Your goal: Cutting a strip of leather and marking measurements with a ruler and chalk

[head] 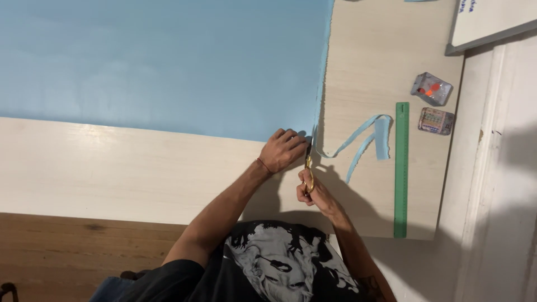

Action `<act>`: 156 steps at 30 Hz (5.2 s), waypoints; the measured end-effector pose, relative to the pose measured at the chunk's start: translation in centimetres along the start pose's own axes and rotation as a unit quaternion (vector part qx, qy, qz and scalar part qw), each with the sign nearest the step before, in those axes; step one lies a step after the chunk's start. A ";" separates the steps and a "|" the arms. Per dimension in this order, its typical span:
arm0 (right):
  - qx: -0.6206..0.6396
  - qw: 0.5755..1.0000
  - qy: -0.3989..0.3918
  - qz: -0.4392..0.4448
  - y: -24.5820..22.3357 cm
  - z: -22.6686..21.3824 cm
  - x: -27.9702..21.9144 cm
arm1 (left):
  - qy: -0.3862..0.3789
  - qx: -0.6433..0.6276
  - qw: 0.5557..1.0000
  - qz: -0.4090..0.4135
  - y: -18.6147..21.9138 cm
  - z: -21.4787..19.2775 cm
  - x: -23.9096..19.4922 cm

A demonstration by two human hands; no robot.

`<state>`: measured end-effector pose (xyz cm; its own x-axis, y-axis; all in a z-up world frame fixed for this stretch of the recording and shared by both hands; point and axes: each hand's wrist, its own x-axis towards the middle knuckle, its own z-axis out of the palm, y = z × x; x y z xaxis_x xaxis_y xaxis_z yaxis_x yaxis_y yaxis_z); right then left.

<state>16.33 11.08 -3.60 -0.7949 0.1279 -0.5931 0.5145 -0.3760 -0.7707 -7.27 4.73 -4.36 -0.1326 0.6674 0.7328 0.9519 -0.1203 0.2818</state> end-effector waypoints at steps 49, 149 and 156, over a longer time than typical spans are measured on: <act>0.094 0.993 0.065 -0.004 -5.4 0.1 1.3 | -0.027 -0.015 0.999 0.013 -0.5 2.4 -2.5; 0.109 0.989 0.101 -0.002 -9.1 -3.1 8.3 | -0.219 0.061 0.965 -0.131 6.1 -2.7 -2.6; 0.109 0.989 0.098 -0.011 -9.3 -3.7 8.8 | -0.228 0.066 0.963 -0.129 6.2 -3.0 -2.3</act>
<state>5.75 19.09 -2.52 -0.7166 0.3068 -0.6263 0.3989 -0.5564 -0.7289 -1.93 0.21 -2.48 -0.2625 0.9192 0.2935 0.9345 0.1665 0.3146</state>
